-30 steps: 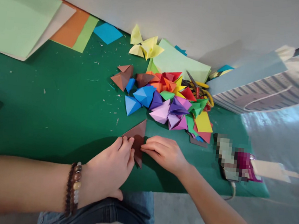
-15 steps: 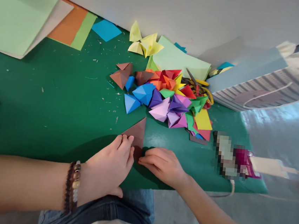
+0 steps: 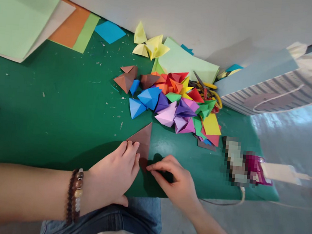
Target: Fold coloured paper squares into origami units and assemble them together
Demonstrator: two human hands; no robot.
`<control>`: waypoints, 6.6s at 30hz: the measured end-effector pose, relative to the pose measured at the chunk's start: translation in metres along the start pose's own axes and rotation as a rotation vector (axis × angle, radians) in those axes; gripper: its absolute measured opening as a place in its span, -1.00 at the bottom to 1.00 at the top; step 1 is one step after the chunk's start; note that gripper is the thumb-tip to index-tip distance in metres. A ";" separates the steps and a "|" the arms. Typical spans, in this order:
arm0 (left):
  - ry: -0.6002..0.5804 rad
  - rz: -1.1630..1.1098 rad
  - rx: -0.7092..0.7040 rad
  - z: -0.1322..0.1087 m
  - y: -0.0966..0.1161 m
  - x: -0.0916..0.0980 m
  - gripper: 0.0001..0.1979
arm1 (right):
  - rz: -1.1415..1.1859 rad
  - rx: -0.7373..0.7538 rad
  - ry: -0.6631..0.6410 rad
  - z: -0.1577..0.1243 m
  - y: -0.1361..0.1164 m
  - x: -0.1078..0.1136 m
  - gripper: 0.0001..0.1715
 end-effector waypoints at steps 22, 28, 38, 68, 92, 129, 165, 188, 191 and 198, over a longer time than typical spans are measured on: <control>-0.002 -0.010 -0.009 0.000 0.000 0.001 0.06 | -0.099 -0.237 0.205 0.040 0.034 0.008 -0.90; -0.015 -0.005 -0.010 0.001 -0.001 0.000 0.07 | -0.121 -0.198 0.282 0.056 0.039 0.009 -0.87; -0.003 -0.006 -0.005 0.000 -0.002 0.000 0.08 | -0.407 0.054 0.256 0.073 0.034 0.007 -0.78; 0.166 -0.097 -0.022 -0.017 0.003 0.014 -0.46 | -0.356 0.457 -0.057 0.053 0.007 -0.022 -0.42; 0.237 -0.086 -0.030 -0.020 0.004 0.019 -0.49 | -0.365 0.476 -0.013 0.051 0.004 -0.019 -0.55; 0.194 -0.002 0.044 -0.032 0.015 0.004 -0.20 | 0.180 0.232 -0.447 0.062 0.033 0.019 -0.82; 0.058 -0.138 -0.134 -0.007 0.001 0.009 -0.26 | 0.210 0.077 -0.536 0.095 0.039 0.003 -0.94; 0.274 -0.200 -0.205 -0.019 0.003 0.034 -0.79 | -0.391 0.278 -0.401 0.100 0.014 -0.016 -0.84; 0.453 -0.191 -0.186 -0.022 -0.002 0.046 -0.67 | -0.516 0.347 -0.442 0.103 0.010 -0.022 -0.82; 0.358 -0.124 -0.127 -0.018 0.000 0.035 -0.46 | -0.473 0.312 -0.486 0.108 0.009 -0.019 -0.85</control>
Point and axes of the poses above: each hand's wrist, its own z-axis towards the middle knuckle, its own x-axis out of the back of the hand, y = z × x, the point moved 6 cm from there along z, towards the middle knuckle, and after that the axes turned 15 degrees about x, right-handed, at the moved point
